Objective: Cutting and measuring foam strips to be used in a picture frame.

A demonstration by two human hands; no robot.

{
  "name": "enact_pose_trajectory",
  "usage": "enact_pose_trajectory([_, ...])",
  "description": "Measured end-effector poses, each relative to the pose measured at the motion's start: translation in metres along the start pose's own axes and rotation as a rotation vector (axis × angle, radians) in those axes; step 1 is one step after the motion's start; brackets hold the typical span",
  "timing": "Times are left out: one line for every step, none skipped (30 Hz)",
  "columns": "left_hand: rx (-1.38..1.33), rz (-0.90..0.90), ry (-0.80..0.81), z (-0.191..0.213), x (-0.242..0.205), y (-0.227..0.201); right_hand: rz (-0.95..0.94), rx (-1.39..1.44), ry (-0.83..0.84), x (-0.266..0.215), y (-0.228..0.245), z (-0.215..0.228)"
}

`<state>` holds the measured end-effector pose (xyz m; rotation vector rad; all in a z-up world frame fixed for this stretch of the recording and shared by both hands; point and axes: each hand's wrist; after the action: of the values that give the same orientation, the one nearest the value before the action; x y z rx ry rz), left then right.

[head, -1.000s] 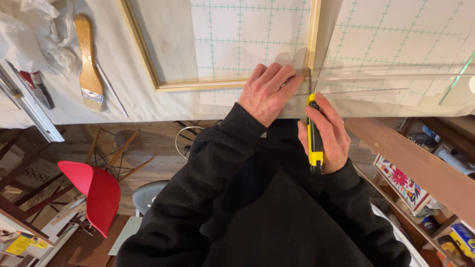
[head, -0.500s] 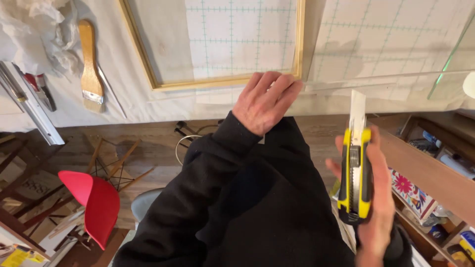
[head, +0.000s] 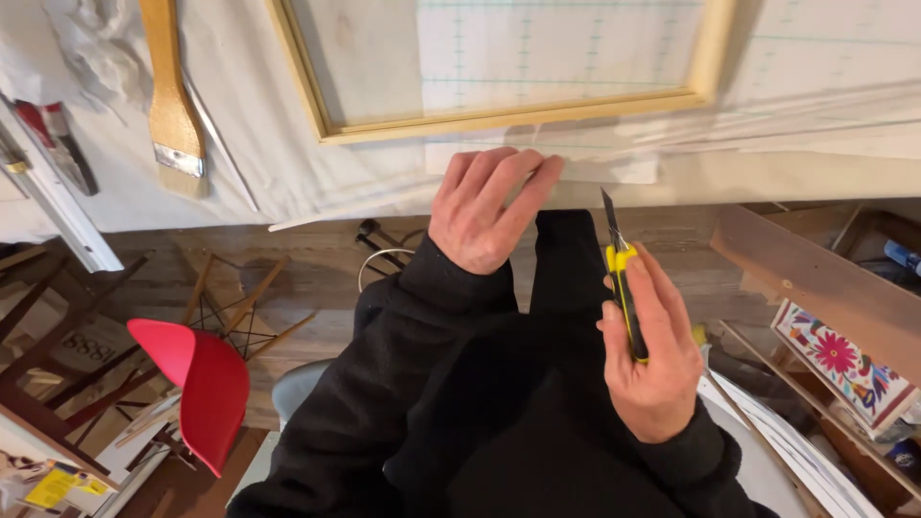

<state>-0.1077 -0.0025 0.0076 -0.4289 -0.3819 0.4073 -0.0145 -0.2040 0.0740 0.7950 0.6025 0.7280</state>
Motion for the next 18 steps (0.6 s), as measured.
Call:
enact_pose_trajectory([-0.005, 0.006, 0.002, -0.003, -0.004, 0.005, -0.004, -0.004, 0.005, 0.003, 0.001, -0.007])
enact_pose_trajectory([-0.008, -0.018, -0.013, -0.006, -0.007, 0.010, 0.033, -0.038, -0.001, 0.006, 0.001, -0.015])
enact_pose_trajectory([-0.014, -0.042, -0.029, -0.009, -0.010, 0.014, 0.069, -0.075, -0.008, 0.008, 0.002, -0.021])
enact_pose_trajectory([-0.022, -0.037, -0.027, -0.011, -0.014, 0.017, 0.063, -0.081, -0.003, 0.004, -0.002, -0.026])
enact_pose_trajectory([-0.032, -0.060, -0.029, -0.012, -0.016, 0.020, 0.027, -0.051, -0.019, 0.001, -0.006, -0.031])
enact_pose_trajectory([-0.042, -0.082, -0.031, -0.013, -0.017, 0.024, -0.009, -0.021, -0.036, -0.001, -0.010, -0.036])
enact_pose_trajectory([-0.044, -0.076, -0.029, -0.015, -0.020, 0.025, -0.012, -0.023, -0.030, 0.000, -0.008, -0.039])
enact_pose_trajectory([-0.036, -0.089, -0.037, -0.017, -0.023, 0.026, -0.068, 0.005, -0.037, 0.001, -0.006, -0.041])
enact_pose_trajectory([-0.028, -0.106, -0.047, -0.020, -0.025, 0.028, -0.122, 0.034, -0.050, 0.003, -0.005, -0.044])
enact_pose_trajectory([-0.030, -0.104, -0.046, -0.022, -0.026, 0.030, -0.124, 0.033, -0.048, 0.004, -0.007, -0.047])
enact_pose_trajectory([-0.025, -0.112, -0.051, -0.023, -0.027, 0.030, -0.089, 0.007, -0.046, 0.003, -0.009, -0.048])
enact_pose_trajectory([-0.021, -0.119, -0.057, -0.024, -0.027, 0.030, -0.054, -0.018, -0.043, 0.003, -0.010, -0.047])
enact_pose_trajectory([-0.026, -0.120, -0.055, -0.024, -0.027, 0.031, -0.060, -0.021, -0.044, 0.003, -0.011, -0.048])
enact_pose_trajectory([-0.027, -0.127, -0.040, -0.023, -0.026, 0.032, -0.030, -0.052, -0.038, 0.004, -0.011, -0.049])
enact_pose_trajectory([-0.026, -0.137, -0.030, -0.023, -0.024, 0.033, 0.002, -0.083, -0.034, 0.006, -0.012, -0.050])
enact_pose_trajectory([-0.030, -0.139, -0.031, -0.024, -0.025, 0.032, 0.001, -0.086, -0.037, 0.007, -0.013, -0.050])
enact_pose_trajectory([-0.006, -0.155, -0.013, -0.024, -0.026, 0.033, 0.001, -0.097, -0.028, 0.008, -0.015, -0.051])
enact_pose_trajectory([0.019, -0.171, 0.006, -0.024, -0.028, 0.034, 0.002, -0.107, -0.019, 0.009, -0.016, -0.052])
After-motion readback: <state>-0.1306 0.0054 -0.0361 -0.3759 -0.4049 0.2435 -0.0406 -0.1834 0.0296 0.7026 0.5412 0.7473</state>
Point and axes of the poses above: each hand's wrist, its own x-axis towards the middle knuckle, its own z-axis out of the back of the hand, y = z × x, and after that the axes turned 5 degrees about x, right-handed
